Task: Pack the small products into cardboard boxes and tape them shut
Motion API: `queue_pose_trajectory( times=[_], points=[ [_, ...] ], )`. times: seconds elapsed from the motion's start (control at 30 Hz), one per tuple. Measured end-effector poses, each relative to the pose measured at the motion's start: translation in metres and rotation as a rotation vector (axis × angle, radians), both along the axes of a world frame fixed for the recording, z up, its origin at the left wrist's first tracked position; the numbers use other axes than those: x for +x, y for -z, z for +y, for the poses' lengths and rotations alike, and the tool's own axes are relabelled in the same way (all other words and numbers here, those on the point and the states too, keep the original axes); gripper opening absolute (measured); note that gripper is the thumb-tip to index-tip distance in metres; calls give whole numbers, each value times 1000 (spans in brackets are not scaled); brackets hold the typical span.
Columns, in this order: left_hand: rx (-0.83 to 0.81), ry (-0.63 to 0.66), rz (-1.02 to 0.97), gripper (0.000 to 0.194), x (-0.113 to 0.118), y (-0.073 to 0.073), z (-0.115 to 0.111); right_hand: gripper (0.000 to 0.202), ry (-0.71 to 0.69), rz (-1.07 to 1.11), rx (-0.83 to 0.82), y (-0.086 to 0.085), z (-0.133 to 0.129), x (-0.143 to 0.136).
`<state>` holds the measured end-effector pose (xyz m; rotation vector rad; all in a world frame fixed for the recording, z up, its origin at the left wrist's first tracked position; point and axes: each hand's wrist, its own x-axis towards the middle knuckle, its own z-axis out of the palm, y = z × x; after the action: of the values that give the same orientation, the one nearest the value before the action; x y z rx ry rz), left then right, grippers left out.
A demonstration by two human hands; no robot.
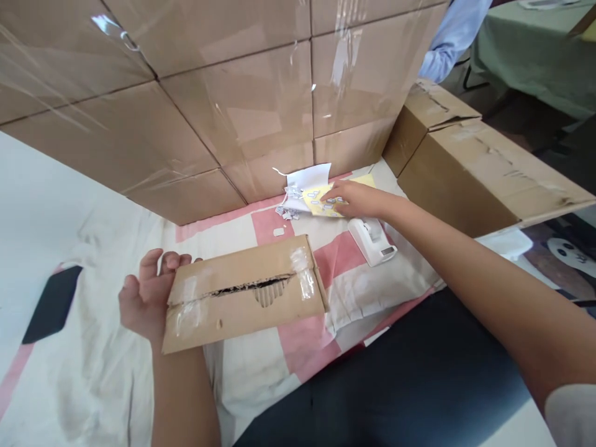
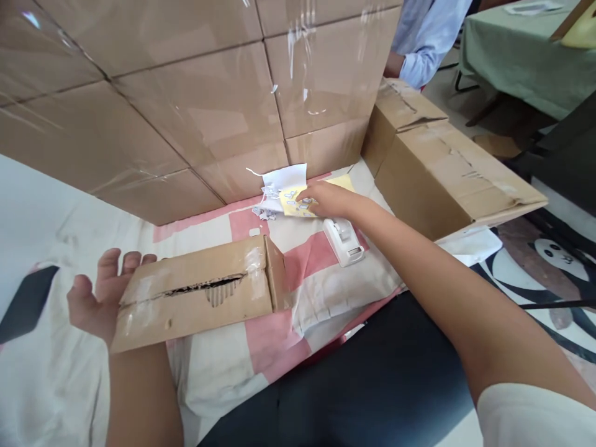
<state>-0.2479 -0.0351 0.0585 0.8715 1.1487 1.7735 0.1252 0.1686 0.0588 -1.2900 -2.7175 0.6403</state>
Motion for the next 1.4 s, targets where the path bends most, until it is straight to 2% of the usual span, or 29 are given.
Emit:
queue_pose_trajectory(
  times=[0.1,0.23,0.33,0.47,0.77,0.93,1.07,1.17,1.23,1.3,1.37,1.4],
  points=[
    [24,5,117,31,-2,4,1,51,-1,-63,-61,3,2,-6],
    [31,11,204,32,-9,11,5,36,-19,-82,-71,9,5,-7],
    [25,50,216,32,-15,17,7,23,-23,-71,-62,9,5,-7],
    [-1,61,121,30,-17,21,6,13,-29,-46,-44,8,3,-7],
    [-43,55,184,29,4,11,8,16,-14,-18,-45,7,2,-7],
    [-16,99,315,32,4,13,11,19,7,4,-51,7,1,-6],
    [14,33,370,28,2,13,14,19,16,42,-41,4,-1,-5],
    [124,-119,435,18,-2,0,9,12,44,116,13,-8,-4,-1],
    [264,-264,473,11,-2,-16,0,5,61,205,54,-20,-13,2],
    [449,-466,533,9,4,-35,-16,5,64,369,50,-35,-30,5],
    [526,-563,751,6,21,-52,-34,8,50,585,-11,-52,-57,3],
    [474,-521,923,9,33,-60,-43,11,39,686,-49,-60,-72,1]
  ],
)
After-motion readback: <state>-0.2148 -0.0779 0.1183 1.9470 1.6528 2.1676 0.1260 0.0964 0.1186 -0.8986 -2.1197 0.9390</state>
